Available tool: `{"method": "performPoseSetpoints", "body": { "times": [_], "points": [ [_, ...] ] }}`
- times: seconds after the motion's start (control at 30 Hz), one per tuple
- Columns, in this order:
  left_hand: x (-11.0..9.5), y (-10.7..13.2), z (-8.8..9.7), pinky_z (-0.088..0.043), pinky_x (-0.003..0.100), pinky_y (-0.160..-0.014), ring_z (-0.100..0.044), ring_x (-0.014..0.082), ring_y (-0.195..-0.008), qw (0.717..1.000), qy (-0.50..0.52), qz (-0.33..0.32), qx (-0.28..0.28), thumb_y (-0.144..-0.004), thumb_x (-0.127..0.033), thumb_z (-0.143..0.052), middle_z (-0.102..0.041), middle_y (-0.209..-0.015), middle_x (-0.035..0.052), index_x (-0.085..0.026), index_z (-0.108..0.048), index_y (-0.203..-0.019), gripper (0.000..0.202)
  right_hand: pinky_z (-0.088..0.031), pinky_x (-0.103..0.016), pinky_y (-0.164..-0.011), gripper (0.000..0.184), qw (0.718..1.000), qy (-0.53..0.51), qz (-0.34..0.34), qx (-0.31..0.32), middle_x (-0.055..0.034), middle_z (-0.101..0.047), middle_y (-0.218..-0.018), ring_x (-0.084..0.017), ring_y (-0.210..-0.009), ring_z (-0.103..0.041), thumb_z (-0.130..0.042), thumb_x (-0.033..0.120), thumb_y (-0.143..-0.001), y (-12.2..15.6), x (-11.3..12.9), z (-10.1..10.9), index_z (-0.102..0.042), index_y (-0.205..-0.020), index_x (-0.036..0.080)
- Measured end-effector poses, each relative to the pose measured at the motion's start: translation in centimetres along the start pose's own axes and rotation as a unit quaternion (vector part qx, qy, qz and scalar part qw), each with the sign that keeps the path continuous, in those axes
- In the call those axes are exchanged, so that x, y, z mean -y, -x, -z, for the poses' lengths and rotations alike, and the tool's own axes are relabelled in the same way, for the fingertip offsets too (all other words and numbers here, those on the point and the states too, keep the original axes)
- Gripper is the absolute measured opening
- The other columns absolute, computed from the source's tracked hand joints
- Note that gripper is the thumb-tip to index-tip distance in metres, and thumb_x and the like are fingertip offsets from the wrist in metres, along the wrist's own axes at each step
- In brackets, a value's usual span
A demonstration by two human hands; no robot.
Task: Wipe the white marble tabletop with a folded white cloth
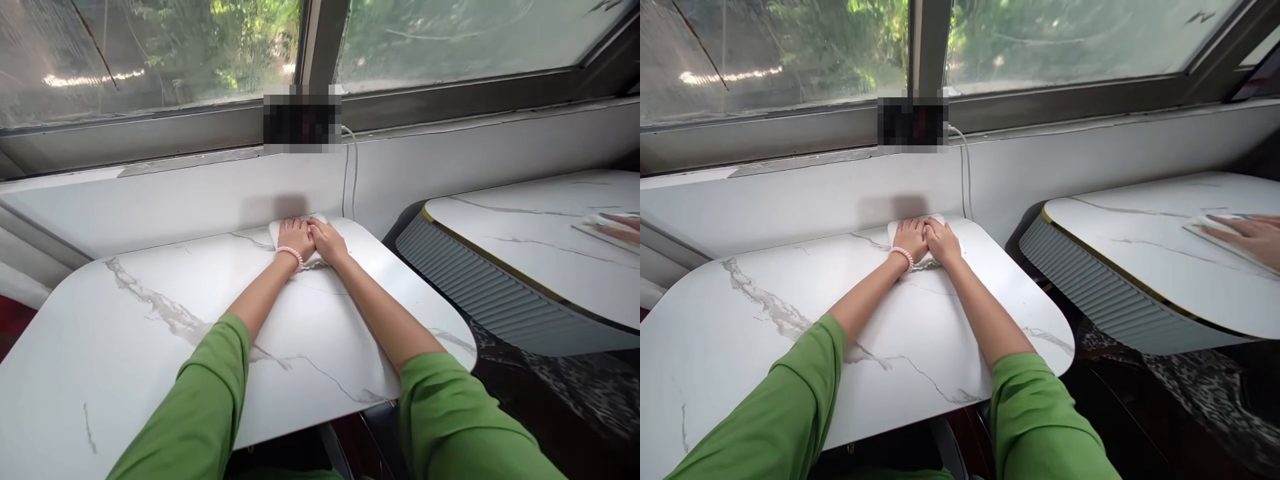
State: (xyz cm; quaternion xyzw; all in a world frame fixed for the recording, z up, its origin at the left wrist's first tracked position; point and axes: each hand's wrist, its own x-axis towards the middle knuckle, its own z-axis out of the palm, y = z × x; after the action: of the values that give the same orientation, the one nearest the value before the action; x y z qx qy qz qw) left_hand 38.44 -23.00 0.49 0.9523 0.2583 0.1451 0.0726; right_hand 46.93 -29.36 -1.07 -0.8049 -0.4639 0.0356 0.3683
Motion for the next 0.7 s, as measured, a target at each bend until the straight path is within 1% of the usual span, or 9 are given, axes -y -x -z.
{"method": "performPoseSetpoints", "body": {
  "times": [0.07,0.13,0.23,0.33,0.43,0.5,0.6,0.7],
  "points": [
    [0.0,-0.8,-0.2,-0.015,0.042,-0.114,-0.031,0.0224,-0.135,1.000,-0.007,-0.006,0.012,-0.095,-0.023,-0.025,-0.042,-0.143,0.0130,-0.008,-0.045,-0.132,0.045,-0.024,-0.049,-0.111,0.044,1.000,0.009,0.000,-0.001,-0.0011,-0.058,-0.129,-0.021,-0.119,-0.051,-0.023,0.027,-0.091,-0.5,-0.3,0.2,-0.056,-0.120,0.025],
    [0.0,-0.8,-0.4,-0.013,0.042,-0.115,-0.026,0.0209,-0.137,1.000,-0.022,-0.003,0.021,-0.095,-0.024,-0.023,-0.037,-0.146,0.0101,-0.009,-0.041,-0.137,0.048,-0.023,-0.048,-0.113,0.045,1.000,0.025,0.011,0.002,-0.0012,-0.053,-0.135,-0.021,-0.124,-0.048,-0.023,0.028,-0.091,-0.4,-0.4,0.3,-0.054,-0.123,0.024],
    [-0.3,0.1,-0.3,-0.008,0.045,-0.116,-0.021,0.0210,-0.139,0.999,-0.043,0.006,0.034,-0.095,-0.027,-0.021,-0.031,-0.150,0.0077,-0.008,-0.033,-0.142,0.052,-0.023,-0.046,-0.114,0.045,0.998,0.054,0.023,0.014,-0.0018,-0.047,-0.141,-0.020,-0.132,-0.039,-0.026,0.027,-0.090,0.4,-0.3,0.5,-0.051,-0.128,0.022],
    [-1.5,1.8,-0.1,-0.007,0.046,-0.116,-0.018,0.0218,-0.141,0.997,-0.060,0.010,0.050,-0.094,-0.029,-0.020,-0.026,-0.152,0.0075,-0.008,-0.029,-0.145,0.055,-0.022,-0.046,-0.115,0.048,0.996,0.080,0.024,0.042,-0.0041,-0.043,-0.144,-0.021,-0.137,-0.032,-0.027,0.025,-0.089,2.0,-0.4,1.1,-0.047,-0.132,0.019],
    [-3.9,4.2,0.1,-0.007,0.049,-0.116,-0.017,0.0236,-0.141,0.996,-0.068,0.015,0.062,-0.094,-0.031,-0.020,-0.024,-0.153,0.0081,-0.007,-0.028,-0.145,0.057,-0.021,-0.047,-0.115,0.049,0.993,0.093,0.044,0.054,-0.0046,-0.042,-0.145,-0.021,-0.138,-0.030,-0.026,0.027,-0.089,4.8,-1.1,2.4,-0.044,-0.135,0.018],
    [-6.0,6.3,0.1,-0.007,0.051,-0.115,-0.016,0.0253,-0.141,0.996,-0.066,0.007,0.060,-0.094,-0.031,-0.020,-0.024,-0.152,0.0099,-0.005,-0.028,-0.145,0.058,-0.022,-0.048,-0.115,0.050,0.992,0.097,0.062,0.051,-0.0036,-0.043,-0.144,-0.022,-0.137,-0.032,-0.025,0.029,-0.090,7.4,-2.1,3.8,-0.043,-0.136,0.020],
    [-9.7,9.4,-0.1,-0.009,0.054,-0.114,-0.017,0.0292,-0.141,0.997,-0.053,-0.030,0.050,-0.093,-0.032,-0.023,-0.026,-0.151,0.0146,-0.001,-0.029,-0.144,0.060,-0.023,-0.049,-0.114,0.050,0.991,0.096,0.072,0.050,-0.0035,-0.044,-0.144,-0.023,-0.135,-0.034,-0.024,0.032,-0.091,12.2,-3.8,6.5,-0.042,-0.137,0.022],
    [-13.3,11.7,-0.4,-0.009,0.055,-0.114,-0.017,0.0309,-0.140,0.995,-0.026,-0.083,0.051,-0.092,-0.034,-0.026,-0.028,-0.150,0.0161,0.000,-0.029,-0.143,0.061,-0.022,-0.050,-0.114,0.049,0.996,0.083,0.040,0.021,-0.0040,-0.045,-0.143,-0.023,-0.134,-0.037,-0.025,0.036,-0.092,16.9,-5.3,9.4,-0.043,-0.136,0.024]
  ]
}}
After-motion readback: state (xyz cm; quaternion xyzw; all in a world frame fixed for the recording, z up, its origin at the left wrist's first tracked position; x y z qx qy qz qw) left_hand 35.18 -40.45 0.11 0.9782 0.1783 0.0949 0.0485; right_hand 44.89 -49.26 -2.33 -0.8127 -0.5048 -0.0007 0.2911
